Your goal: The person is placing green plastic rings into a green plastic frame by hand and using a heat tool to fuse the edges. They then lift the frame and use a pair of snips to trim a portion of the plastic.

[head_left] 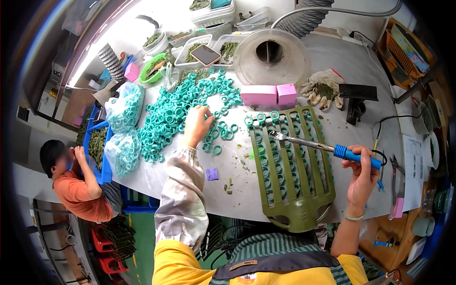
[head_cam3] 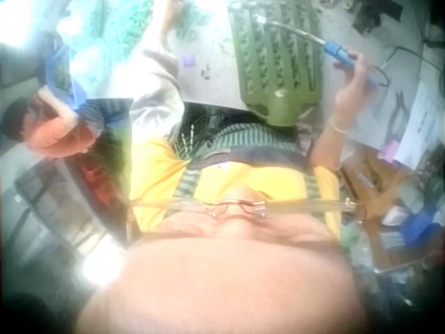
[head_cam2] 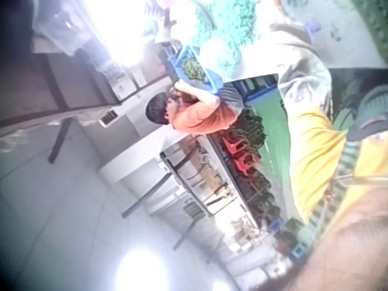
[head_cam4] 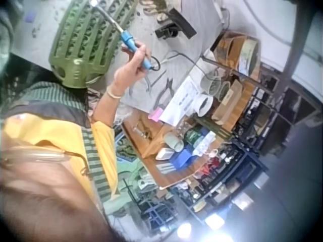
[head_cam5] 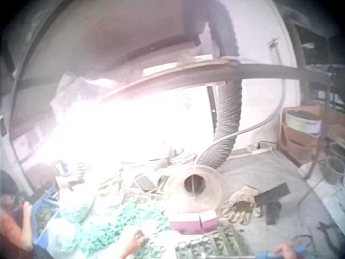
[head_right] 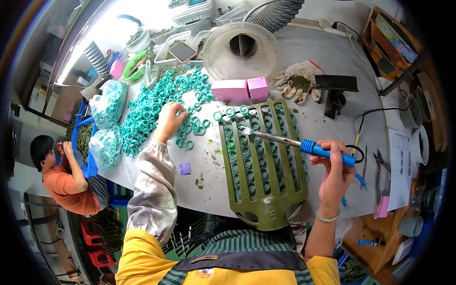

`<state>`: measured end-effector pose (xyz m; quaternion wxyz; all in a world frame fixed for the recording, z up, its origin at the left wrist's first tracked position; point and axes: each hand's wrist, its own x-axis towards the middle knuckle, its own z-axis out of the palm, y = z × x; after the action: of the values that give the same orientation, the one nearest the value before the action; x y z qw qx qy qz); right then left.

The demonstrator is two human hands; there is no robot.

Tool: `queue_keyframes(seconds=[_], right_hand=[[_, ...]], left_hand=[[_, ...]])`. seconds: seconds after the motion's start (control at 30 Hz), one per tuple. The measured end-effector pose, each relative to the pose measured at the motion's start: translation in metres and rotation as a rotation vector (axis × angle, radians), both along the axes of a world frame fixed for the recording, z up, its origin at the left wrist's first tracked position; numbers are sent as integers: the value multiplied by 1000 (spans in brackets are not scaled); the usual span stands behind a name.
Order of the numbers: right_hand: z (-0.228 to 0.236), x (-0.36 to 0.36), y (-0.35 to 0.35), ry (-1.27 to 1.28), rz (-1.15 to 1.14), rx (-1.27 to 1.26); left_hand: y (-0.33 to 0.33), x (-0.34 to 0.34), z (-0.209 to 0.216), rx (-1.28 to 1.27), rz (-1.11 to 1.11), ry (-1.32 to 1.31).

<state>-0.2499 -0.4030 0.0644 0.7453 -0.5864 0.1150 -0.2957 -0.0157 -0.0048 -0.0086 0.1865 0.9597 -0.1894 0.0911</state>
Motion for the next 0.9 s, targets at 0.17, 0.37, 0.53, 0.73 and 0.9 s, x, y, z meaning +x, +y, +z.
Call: queue_keyframes(seconds=[0.17,0.37,0.53,0.73,0.9], right_hand=[[1,-2,-1,13,-24,-17],[2,-7,-11,16,-68,-35],[-5,-3,-21,12,-140,-56],[-20,9,-22,-22,-102,-41],[-24,16,-19,-27,-89,-26]], left_hand=[[-4,-9,6,-105,58,11],[-67,-29,50,-534,-164,136],[-156,-55,60,-477,-414,247],[-192,-46,45,-235,-484,-36],[-199,-40,38,-207,-488,-52]])
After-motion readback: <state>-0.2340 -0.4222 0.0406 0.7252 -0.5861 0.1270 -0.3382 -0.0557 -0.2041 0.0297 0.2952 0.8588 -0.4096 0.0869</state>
